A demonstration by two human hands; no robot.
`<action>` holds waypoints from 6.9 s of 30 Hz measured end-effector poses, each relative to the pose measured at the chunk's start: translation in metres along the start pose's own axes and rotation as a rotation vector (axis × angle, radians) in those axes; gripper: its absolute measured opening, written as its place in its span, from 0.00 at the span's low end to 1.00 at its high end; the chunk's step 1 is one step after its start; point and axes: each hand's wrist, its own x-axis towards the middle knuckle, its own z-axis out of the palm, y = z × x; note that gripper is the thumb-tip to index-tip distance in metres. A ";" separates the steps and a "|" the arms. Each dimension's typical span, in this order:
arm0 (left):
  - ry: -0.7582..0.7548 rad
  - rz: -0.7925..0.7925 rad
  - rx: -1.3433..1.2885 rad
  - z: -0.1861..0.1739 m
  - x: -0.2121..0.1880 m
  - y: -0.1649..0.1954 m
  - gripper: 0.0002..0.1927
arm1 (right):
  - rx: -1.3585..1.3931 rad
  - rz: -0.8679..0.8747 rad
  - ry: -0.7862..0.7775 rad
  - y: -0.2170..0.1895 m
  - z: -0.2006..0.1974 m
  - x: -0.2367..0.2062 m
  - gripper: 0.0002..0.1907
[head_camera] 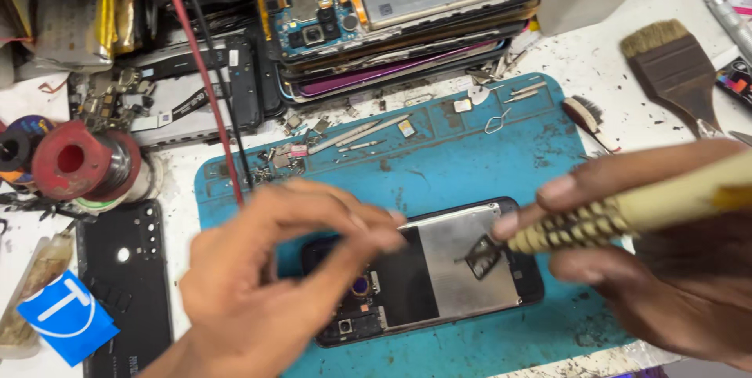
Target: The person repairs a disassembled smartphone on a blue work mat. They use a handheld pry tool to work around the phone's screen and frame, then use a metal spudger to pry along the edges, and finally brush debris off the device with a small brush.
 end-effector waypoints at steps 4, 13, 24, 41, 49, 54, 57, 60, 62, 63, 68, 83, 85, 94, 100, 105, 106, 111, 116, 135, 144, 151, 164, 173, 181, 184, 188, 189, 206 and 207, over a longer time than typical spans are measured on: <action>-0.107 0.160 -0.071 0.006 -0.011 -0.005 0.15 | 0.004 -0.010 -0.109 -0.010 0.002 -0.009 0.16; -0.146 0.166 -0.105 0.014 -0.012 -0.003 0.15 | 0.354 0.209 -0.182 -0.015 0.001 -0.036 0.13; -0.097 0.133 -0.035 0.018 -0.016 -0.004 0.15 | -0.103 0.112 -0.481 -0.027 0.008 0.011 0.19; -0.486 0.341 0.450 0.015 -0.019 -0.009 0.25 | -0.261 0.047 -0.246 -0.014 -0.020 -0.006 0.20; -0.626 0.444 0.592 0.034 -0.038 -0.026 0.21 | -0.301 0.007 -0.284 0.018 -0.055 -0.041 0.19; -0.620 0.477 0.633 0.037 -0.037 -0.027 0.22 | -0.347 0.067 -0.355 0.017 -0.052 -0.037 0.19; -0.626 0.470 0.627 0.037 -0.036 -0.026 0.21 | -0.295 0.121 -0.325 0.020 -0.052 -0.038 0.19; -0.624 0.470 0.629 0.037 -0.037 -0.026 0.21 | -0.259 0.125 -0.306 0.022 -0.052 -0.042 0.18; -0.621 0.469 0.624 0.036 -0.040 -0.028 0.21 | -0.259 0.104 -0.302 0.020 -0.048 -0.040 0.18; -0.620 0.471 0.618 0.036 -0.041 -0.029 0.21 | -0.273 0.089 -0.296 0.017 -0.046 -0.038 0.18; -0.629 0.499 0.632 0.035 -0.037 -0.028 0.22 | -0.399 0.059 -0.431 -0.010 -0.028 -0.008 0.21; -0.417 0.075 0.432 -0.041 -0.014 -0.014 0.12 | -0.664 -0.333 -0.294 0.008 -0.033 0.006 0.21; -0.396 0.085 0.454 -0.038 -0.017 -0.018 0.13 | -0.651 -0.327 -0.300 0.007 -0.033 0.006 0.23; -0.438 0.044 0.419 -0.035 -0.016 -0.022 0.11 | -0.598 -0.258 -0.357 -0.020 -0.029 0.007 0.33; -0.442 0.112 0.468 -0.034 -0.020 -0.025 0.13 | -0.524 -0.318 -0.285 -0.035 -0.011 0.021 0.33; -0.580 0.367 0.569 -0.015 -0.014 -0.013 0.12 | -0.468 -0.420 -0.330 -0.018 -0.027 0.016 0.29; -0.615 0.463 0.610 -0.009 -0.015 -0.011 0.13 | -0.477 -0.421 -0.331 -0.015 -0.030 0.014 0.27; -0.759 0.483 0.655 0.017 -0.022 -0.011 0.17 | -0.442 -0.370 -0.337 -0.016 -0.032 0.010 0.19; -0.752 0.428 0.592 0.018 -0.027 -0.017 0.14 | -0.445 -0.330 -0.329 -0.028 -0.020 0.014 0.20; -0.818 0.321 0.521 0.009 -0.017 -0.025 0.14 | -0.357 -0.305 -0.336 -0.021 -0.021 0.013 0.22; -0.788 0.317 0.514 0.008 -0.009 -0.017 0.08 | -0.492 -0.444 -0.393 -0.018 -0.024 0.020 0.37; -0.546 0.163 0.165 0.010 0.000 -0.013 0.07 | -0.470 -0.411 -0.315 -0.010 -0.023 0.019 0.52; -0.314 0.014 -0.283 0.018 -0.010 -0.008 0.10 | 0.326 0.077 -0.130 -0.017 -0.019 -0.007 0.19; -0.322 -0.083 -0.254 0.020 -0.019 -0.018 0.18 | 0.045 0.145 -0.075 -0.025 -0.004 -0.029 0.15; -0.321 -0.014 -0.191 0.020 -0.023 -0.026 0.17 | 0.085 0.157 -0.183 -0.016 -0.013 -0.033 0.15; -0.280 0.013 -0.132 0.021 -0.023 -0.024 0.18 | 0.220 0.286 -0.191 -0.025 -0.011 -0.022 0.15; -0.280 -0.202 -0.200 0.022 -0.024 -0.024 0.18 | -0.186 -0.016 -0.340 -0.045 -0.003 0.001 0.15; -0.259 -0.207 -0.214 0.024 -0.024 -0.024 0.18 | -0.176 0.000 -0.356 -0.052 -0.002 0.003 0.15; -0.595 0.426 0.624 0.033 -0.016 -0.017 0.20 | -0.541 -0.163 -0.046 -0.006 -0.033 0.044 0.15; -0.582 0.440 0.611 0.034 -0.019 -0.021 0.19 | -0.541 -0.140 -0.064 -0.006 -0.031 0.046 0.15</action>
